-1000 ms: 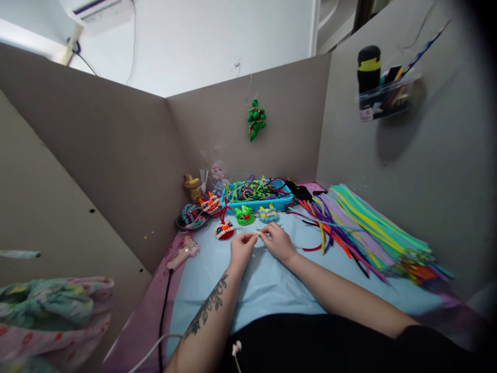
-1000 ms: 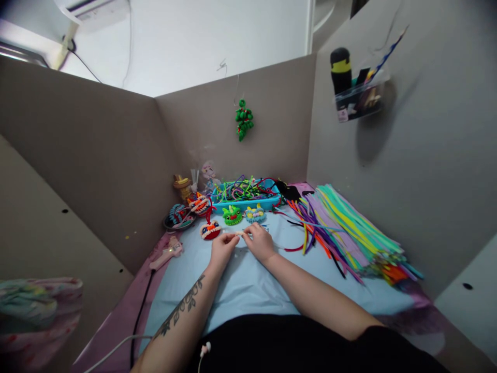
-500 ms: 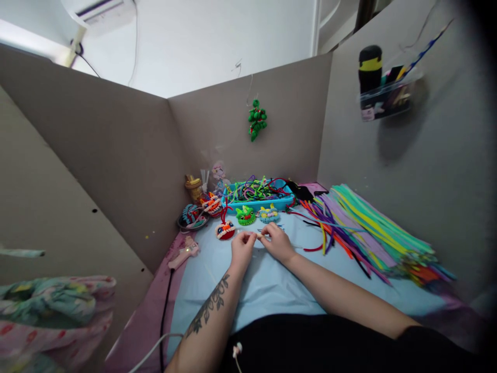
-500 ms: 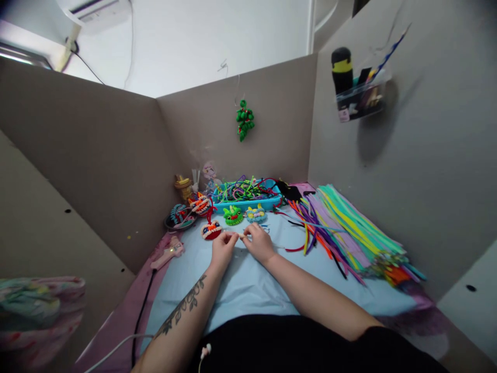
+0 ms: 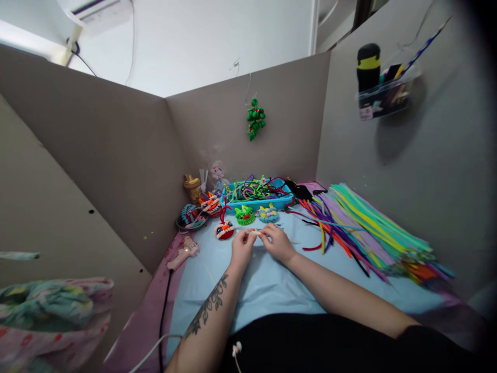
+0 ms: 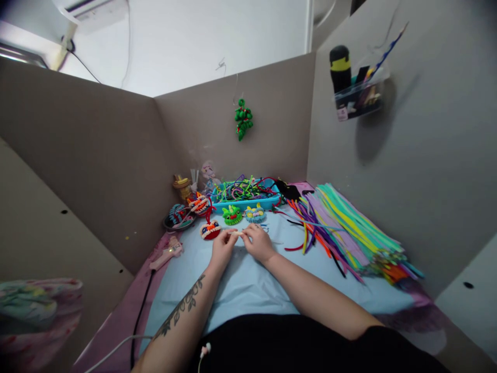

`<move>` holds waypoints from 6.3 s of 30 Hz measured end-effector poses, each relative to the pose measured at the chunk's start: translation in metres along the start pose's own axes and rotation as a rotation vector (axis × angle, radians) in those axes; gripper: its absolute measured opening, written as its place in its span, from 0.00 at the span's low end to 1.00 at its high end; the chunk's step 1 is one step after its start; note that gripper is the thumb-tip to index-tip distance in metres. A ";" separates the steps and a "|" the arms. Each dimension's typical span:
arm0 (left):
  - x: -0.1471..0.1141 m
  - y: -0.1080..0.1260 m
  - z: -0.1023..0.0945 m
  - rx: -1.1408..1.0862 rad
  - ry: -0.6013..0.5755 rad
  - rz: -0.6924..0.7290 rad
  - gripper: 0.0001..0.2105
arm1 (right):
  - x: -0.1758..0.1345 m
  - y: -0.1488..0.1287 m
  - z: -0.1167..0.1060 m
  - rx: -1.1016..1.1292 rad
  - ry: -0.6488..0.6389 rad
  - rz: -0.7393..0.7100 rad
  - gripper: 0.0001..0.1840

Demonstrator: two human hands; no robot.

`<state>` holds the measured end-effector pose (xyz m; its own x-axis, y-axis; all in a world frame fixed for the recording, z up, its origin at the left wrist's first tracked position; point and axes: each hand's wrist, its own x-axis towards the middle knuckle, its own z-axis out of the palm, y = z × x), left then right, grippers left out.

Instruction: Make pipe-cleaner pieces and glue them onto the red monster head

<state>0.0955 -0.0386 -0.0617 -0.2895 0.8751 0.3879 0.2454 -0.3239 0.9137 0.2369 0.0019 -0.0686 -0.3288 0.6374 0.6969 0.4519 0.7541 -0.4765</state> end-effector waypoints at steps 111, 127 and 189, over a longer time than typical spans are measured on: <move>-0.001 0.003 -0.002 -0.018 0.030 -0.010 0.10 | -0.001 -0.002 0.001 -0.073 0.005 -0.054 0.09; -0.001 0.002 -0.005 0.034 0.109 0.017 0.05 | -0.001 -0.003 0.000 -0.068 0.063 0.011 0.10; 0.004 -0.017 0.000 -0.252 0.083 -0.146 0.13 | -0.003 -0.002 0.006 -0.227 0.026 0.030 0.07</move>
<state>0.0898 -0.0293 -0.0760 -0.3820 0.8900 0.2490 -0.0391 -0.2847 0.9578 0.2322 -0.0004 -0.0724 -0.2925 0.6523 0.6992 0.6367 0.6784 -0.3666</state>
